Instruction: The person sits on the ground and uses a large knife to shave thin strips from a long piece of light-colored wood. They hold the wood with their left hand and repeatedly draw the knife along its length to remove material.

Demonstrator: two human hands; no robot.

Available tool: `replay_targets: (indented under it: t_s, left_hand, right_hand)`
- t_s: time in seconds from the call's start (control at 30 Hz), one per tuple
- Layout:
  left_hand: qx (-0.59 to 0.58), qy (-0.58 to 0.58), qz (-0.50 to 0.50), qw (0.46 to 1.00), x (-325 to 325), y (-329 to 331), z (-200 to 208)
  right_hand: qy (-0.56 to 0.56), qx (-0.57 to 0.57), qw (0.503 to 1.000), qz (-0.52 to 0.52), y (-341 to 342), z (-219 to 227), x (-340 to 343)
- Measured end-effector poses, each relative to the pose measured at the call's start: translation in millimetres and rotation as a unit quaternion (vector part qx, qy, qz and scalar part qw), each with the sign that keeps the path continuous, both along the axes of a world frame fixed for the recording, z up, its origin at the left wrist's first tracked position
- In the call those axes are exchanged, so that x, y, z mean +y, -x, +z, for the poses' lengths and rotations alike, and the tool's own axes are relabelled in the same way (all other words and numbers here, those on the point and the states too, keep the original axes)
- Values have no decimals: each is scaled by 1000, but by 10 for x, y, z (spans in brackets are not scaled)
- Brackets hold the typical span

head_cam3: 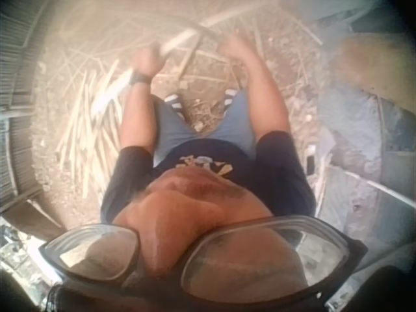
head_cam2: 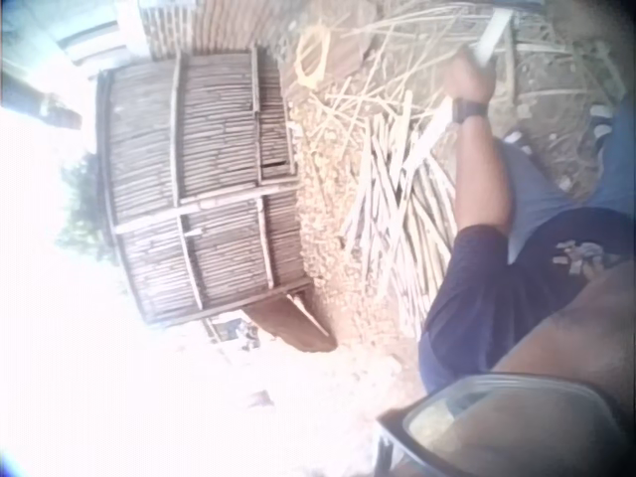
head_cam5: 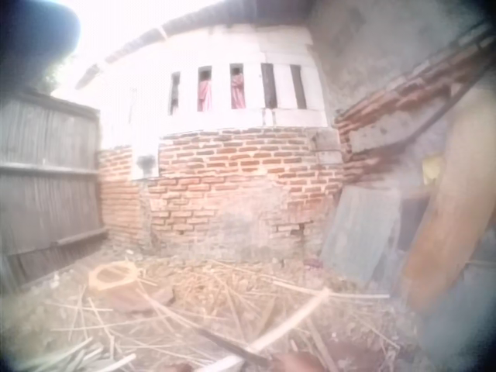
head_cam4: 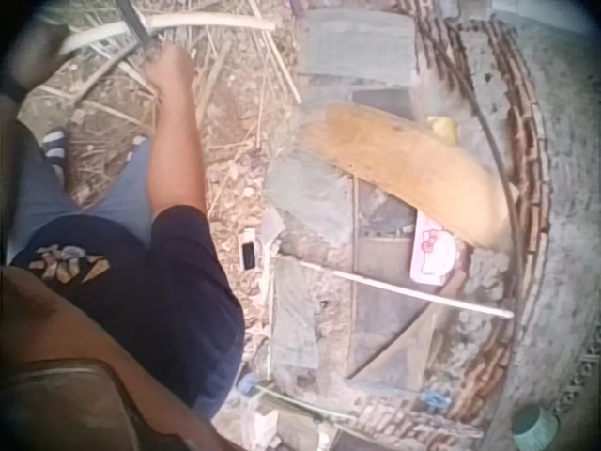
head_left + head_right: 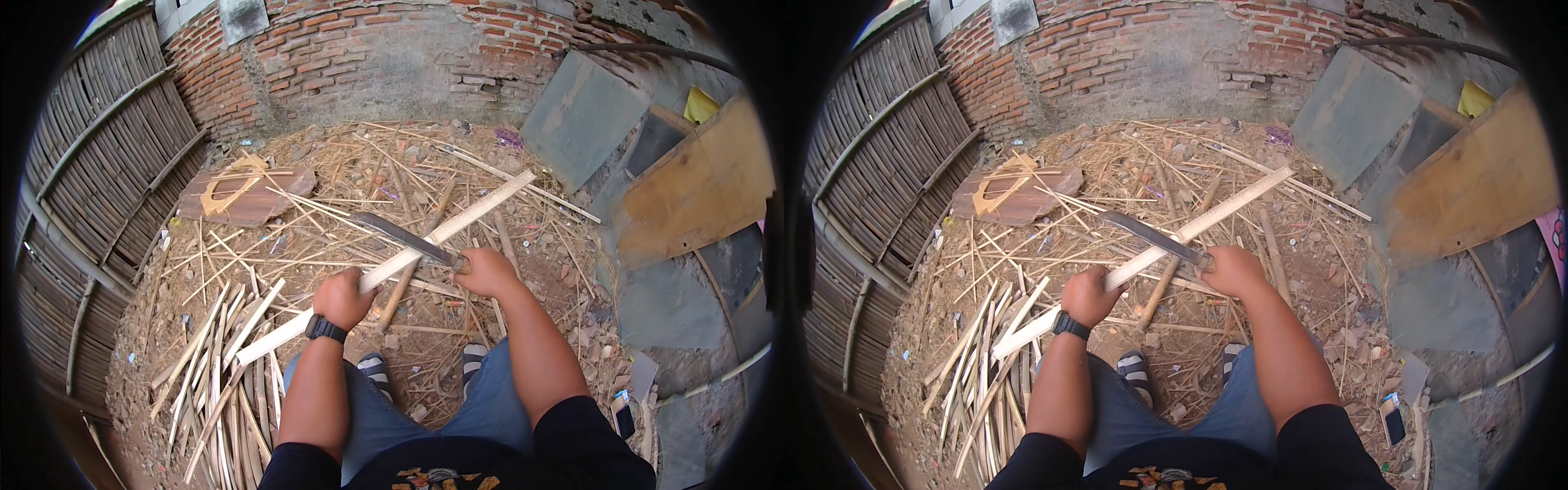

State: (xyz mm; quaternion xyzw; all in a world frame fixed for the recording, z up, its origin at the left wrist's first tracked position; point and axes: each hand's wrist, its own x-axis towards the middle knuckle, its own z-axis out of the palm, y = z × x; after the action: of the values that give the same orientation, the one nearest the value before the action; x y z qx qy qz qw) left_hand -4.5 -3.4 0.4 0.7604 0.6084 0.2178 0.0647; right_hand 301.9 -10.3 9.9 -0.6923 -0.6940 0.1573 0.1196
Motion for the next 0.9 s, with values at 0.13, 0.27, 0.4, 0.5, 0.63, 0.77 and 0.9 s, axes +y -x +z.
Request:
replay_targets:
  t_s: [0.13,0.27,0.4,0.5,0.63,0.77,0.9]
  left_hand:
    - [-8,5,6,1000,8,-4,-12]
    - [5,2,-5,1000,0,31,-2]
    - [20,6,-1,1000,-20,69,4]
    - [8,7,-6,1000,-8,1,-5]
    - [4,17,-6,1000,2,-2,-8]
    - [16,12,-12,1000,6,54,-29]
    - [21,23,-4,1000,18,49,-41]
  right_hand:
    - [-1,28,999,-38,-42,-76,59]
    - [-8,0,1000,-4,-51,-119,30]
    - [16,-19,999,27,31,-7,0]
    - [-31,-1,1000,6,-39,-140,44]
    - [-4,3,1000,-3,18,-98,48]
    - [6,-19,1000,10,57,-84,12]
    - [4,-11,1000,17,78,-58,-5]
